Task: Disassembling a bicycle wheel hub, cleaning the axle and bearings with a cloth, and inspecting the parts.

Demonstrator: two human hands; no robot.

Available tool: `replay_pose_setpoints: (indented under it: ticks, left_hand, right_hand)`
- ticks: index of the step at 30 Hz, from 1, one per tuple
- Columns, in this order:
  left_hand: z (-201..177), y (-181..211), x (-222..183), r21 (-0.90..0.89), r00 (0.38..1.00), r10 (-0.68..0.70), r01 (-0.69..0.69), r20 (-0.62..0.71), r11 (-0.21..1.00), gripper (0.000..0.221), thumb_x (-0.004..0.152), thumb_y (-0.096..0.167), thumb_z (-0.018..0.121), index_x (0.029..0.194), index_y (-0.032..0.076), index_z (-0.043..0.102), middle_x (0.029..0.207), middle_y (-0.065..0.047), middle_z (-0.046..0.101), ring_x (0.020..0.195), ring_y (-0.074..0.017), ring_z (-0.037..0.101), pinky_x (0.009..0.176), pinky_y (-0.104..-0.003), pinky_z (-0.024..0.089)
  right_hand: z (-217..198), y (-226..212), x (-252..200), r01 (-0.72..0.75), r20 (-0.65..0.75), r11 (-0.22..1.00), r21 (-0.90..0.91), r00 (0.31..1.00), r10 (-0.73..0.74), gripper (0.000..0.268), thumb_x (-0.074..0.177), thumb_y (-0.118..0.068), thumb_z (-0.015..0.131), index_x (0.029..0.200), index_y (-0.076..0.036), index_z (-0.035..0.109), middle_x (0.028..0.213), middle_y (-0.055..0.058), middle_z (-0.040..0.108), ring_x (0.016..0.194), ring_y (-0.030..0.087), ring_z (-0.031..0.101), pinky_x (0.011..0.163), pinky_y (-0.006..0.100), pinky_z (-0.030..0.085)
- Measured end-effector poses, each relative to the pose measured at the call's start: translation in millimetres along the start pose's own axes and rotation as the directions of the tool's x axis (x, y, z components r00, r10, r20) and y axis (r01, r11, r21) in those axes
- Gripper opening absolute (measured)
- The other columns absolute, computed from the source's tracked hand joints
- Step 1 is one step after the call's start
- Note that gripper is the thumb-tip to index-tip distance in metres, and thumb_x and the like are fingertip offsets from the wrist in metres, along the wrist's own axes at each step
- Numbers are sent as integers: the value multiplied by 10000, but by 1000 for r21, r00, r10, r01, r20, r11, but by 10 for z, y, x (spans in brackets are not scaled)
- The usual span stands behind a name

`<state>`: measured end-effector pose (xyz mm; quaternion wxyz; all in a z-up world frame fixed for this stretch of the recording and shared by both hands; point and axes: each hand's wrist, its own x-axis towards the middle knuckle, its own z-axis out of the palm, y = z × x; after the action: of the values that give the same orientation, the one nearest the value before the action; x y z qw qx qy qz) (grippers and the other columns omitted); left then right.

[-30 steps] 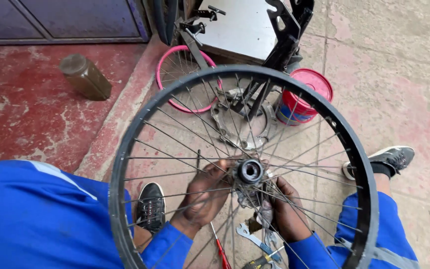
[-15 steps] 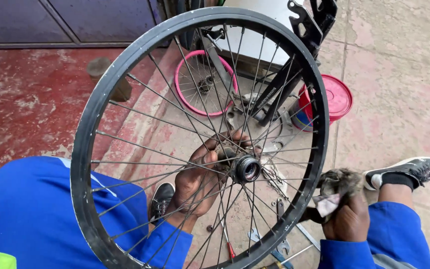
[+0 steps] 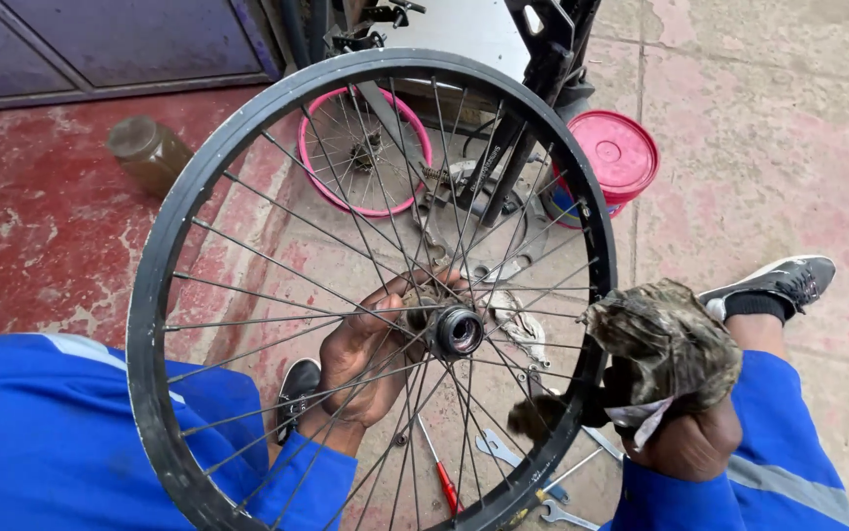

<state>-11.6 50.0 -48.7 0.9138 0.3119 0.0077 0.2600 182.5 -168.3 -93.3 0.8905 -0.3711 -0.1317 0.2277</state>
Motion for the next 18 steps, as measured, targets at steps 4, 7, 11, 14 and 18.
replay_pose_setpoints:
  ticks: [4,7,11,14,18]
  left_hand:
    - [-70,-11,3,-90,998,-41,44,40,995,599,856,215,585,1382,-43,458,1338,-210,558,1220,-359,573,1027,-487,482]
    - [-49,3,-9,-96,998,-44,50,54,994,626,851,190,578,1394,-83,425,1331,-238,544,1195,-364,585,1022,-452,501]
    - [-83,-52,-10,-90,1000,-12,12,3,996,618,821,161,568,1369,-84,423,1338,-271,530,1214,-344,568,1039,-438,495]
    - [4,-61,6,6,999,-31,31,-40,1000,636,793,137,538,1377,-84,419,1327,-278,542,1202,-321,567,1043,-422,460]
    - [13,-115,12,158,992,-54,72,-113,985,469,839,102,493,1286,-36,525,1315,-176,572,1151,-222,568,995,-349,428]
  right_hand:
    - [97,-51,-67,24,73,997,69,997,-30,554,950,-157,446,1469,34,429,1353,168,582,1203,307,597,1037,410,479]
    - [143,-39,-117,30,14,999,19,999,-31,512,961,-166,440,1434,30,465,1353,151,580,1211,280,584,1079,400,451]
    - [223,-17,-148,37,233,999,1,972,-37,498,923,-98,564,1403,16,497,1312,187,611,1166,294,619,1046,404,484]
    - [111,93,-187,-11,310,999,-52,950,27,501,870,6,635,1362,-18,543,1261,189,648,1108,296,654,969,414,530]
    - [197,190,-279,21,324,953,-302,942,82,449,840,58,569,1288,25,576,1163,168,684,972,218,676,854,313,549]
